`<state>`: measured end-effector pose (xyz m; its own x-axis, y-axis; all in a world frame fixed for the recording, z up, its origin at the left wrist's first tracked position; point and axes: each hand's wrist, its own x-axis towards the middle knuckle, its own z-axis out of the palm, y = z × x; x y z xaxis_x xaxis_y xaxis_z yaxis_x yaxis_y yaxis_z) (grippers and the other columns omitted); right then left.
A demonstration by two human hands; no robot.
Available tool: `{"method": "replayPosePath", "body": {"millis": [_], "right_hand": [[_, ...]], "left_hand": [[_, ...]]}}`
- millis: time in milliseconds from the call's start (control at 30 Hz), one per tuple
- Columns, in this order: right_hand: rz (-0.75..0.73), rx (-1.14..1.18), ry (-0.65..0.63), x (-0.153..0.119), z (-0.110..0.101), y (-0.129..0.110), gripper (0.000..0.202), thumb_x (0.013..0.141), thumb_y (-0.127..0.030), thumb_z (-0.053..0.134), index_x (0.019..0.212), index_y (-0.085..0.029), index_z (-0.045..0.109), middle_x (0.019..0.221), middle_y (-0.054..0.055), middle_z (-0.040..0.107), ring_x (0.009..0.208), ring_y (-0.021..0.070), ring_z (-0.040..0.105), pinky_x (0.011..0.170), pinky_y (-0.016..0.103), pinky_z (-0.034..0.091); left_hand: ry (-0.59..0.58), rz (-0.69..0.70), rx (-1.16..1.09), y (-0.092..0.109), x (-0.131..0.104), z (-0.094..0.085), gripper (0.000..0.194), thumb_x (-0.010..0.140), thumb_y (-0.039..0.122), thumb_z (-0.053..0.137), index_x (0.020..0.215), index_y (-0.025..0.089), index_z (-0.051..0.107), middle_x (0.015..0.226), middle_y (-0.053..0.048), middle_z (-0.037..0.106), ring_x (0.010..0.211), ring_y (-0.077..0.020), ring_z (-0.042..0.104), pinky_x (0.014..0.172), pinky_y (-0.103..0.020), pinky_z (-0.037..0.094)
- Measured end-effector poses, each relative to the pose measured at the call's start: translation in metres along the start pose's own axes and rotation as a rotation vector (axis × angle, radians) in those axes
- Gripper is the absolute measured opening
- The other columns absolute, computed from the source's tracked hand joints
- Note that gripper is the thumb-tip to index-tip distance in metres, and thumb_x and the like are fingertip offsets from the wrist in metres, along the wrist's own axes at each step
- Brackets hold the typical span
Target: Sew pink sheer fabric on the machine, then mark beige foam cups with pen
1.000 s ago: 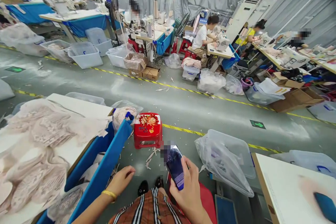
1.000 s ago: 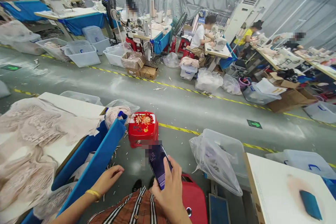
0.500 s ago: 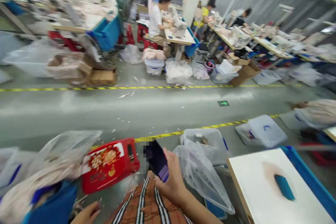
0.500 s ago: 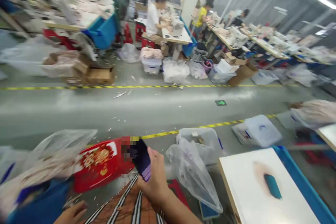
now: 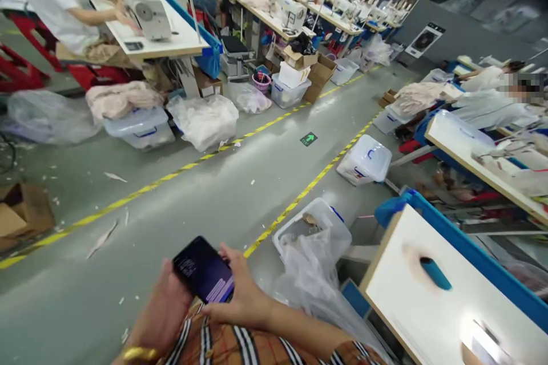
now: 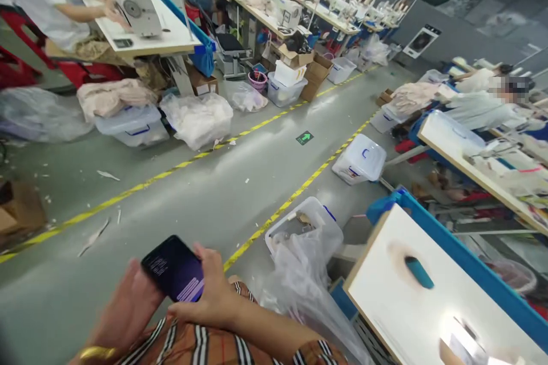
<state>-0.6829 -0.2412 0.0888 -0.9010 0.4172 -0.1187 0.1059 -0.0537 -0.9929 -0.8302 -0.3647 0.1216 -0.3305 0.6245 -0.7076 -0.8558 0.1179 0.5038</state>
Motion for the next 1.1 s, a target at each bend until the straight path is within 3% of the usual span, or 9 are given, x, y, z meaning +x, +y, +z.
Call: {"method": "replayPosePath", "body": {"millis": [67, 167, 233, 333, 400, 533, 733, 933, 1100], "right_hand": [[0.177, 0.355, 0.18, 0.044, -0.026, -0.015, 0.093, 0.078, -0.049, 0.086, 0.155, -0.025, 0.041, 0.141, 0.012, 0.057, 0.13, 0.0308, 0.055, 0.115, 0.049, 0.039], [0.231, 0.56, 0.246, 0.105, -0.077, -0.039, 0.055, 0.094, -0.046, 0.065, 0.142, -0.024, 0.052, 0.135, 0.011, 0.065, 0.125, 0.0279, 0.061, 0.11, 0.046, 0.044], [0.22, 0.615, 0.249, 0.144, -0.12, -0.053, 0.057, 0.089, -0.039, 0.068, 0.142, -0.026, 0.053, 0.14, 0.009, 0.064, 0.131, 0.0276, 0.059, 0.112, 0.044, 0.043], [0.197, 0.66, 0.244, 0.207, -0.192, -0.069, 0.078, 0.077, -0.029, 0.08, 0.149, -0.027, 0.048, 0.147, 0.008, 0.061, 0.137, 0.0269, 0.056, 0.115, 0.041, 0.04], [0.166, 0.626, 0.226, 0.256, -0.24, -0.08, 0.086, 0.077, -0.027, 0.081, 0.153, -0.025, 0.042, 0.148, 0.01, 0.06, 0.134, 0.0263, 0.058, 0.114, 0.041, 0.041], [0.183, 0.508, 0.178, 0.366, -0.324, -0.109, 0.089, 0.079, -0.022, 0.077, 0.156, -0.025, 0.035, 0.147, 0.012, 0.06, 0.128, 0.0252, 0.063, 0.11, 0.043, 0.045], [0.182, 0.546, 0.04, 0.544, -0.426, -0.141, 0.089, 0.08, -0.028, 0.083, 0.155, -0.025, 0.036, 0.15, 0.013, 0.059, 0.134, 0.0286, 0.061, 0.113, 0.044, 0.045], [0.133, 0.515, 0.249, 0.702, -0.532, -0.141, 0.092, 0.076, -0.046, 0.091, 0.151, -0.026, 0.042, 0.147, 0.015, 0.062, 0.134, 0.0313, 0.062, 0.115, 0.046, 0.044], [0.266, 0.657, 0.323, 0.814, -0.646, -0.14, 0.095, 0.061, -0.059, 0.098, 0.14, -0.026, 0.057, 0.125, 0.014, 0.074, 0.119, 0.0386, 0.071, 0.104, 0.053, 0.052]], "left_hand": [[-0.06, -0.05, -0.011, 0.058, 0.046, 0.054, 0.058, 0.101, 0.062, 0.047, 0.13, 0.017, 0.067, 0.113, -0.013, 0.082, 0.118, -0.0354, 0.072, 0.11, -0.051, 0.052], [-0.194, -0.129, 0.091, 0.132, 0.116, 0.135, 0.053, 0.108, 0.056, 0.041, 0.118, 0.013, 0.07, 0.103, -0.013, 0.081, 0.098, -0.0291, 0.077, 0.098, -0.043, 0.057], [-0.267, -0.171, 0.155, 0.17, 0.165, 0.183, 0.055, 0.109, 0.058, 0.038, 0.114, 0.013, 0.071, 0.1, -0.012, 0.08, 0.094, -0.0271, 0.075, 0.092, -0.04, 0.057], [-0.324, -0.195, 0.201, 0.215, 0.245, 0.249, 0.054, 0.108, 0.059, 0.042, 0.111, 0.013, 0.071, 0.098, -0.011, 0.078, 0.093, -0.0267, 0.073, 0.088, -0.038, 0.056], [-0.339, -0.192, 0.203, 0.245, 0.297, 0.287, 0.052, 0.107, 0.058, 0.044, 0.112, 0.014, 0.07, 0.099, -0.01, 0.077, 0.093, -0.0252, 0.071, 0.088, -0.036, 0.054], [-0.321, -0.161, 0.171, 0.319, 0.384, 0.351, 0.05, 0.104, 0.06, 0.051, 0.119, 0.016, 0.069, 0.102, -0.007, 0.076, 0.095, -0.0241, 0.069, 0.091, -0.036, 0.052], [-0.295, -0.093, 0.075, 0.439, 0.504, 0.422, 0.048, 0.101, 0.063, 0.056, 0.114, 0.018, 0.07, 0.098, -0.005, 0.076, 0.091, -0.0227, 0.071, 0.087, -0.033, 0.052], [-0.345, -0.064, 0.098, 0.543, 0.651, 0.522, 0.053, 0.098, 0.064, 0.06, 0.121, 0.017, 0.068, 0.104, -0.007, 0.077, 0.097, -0.0241, 0.07, 0.09, -0.033, 0.051], [-0.381, -0.167, 0.101, 0.594, 0.775, 0.614, 0.064, 0.09, 0.072, 0.065, 0.121, 0.017, 0.071, 0.101, -0.009, 0.077, 0.1, -0.0283, 0.07, 0.095, -0.037, 0.049]]}}
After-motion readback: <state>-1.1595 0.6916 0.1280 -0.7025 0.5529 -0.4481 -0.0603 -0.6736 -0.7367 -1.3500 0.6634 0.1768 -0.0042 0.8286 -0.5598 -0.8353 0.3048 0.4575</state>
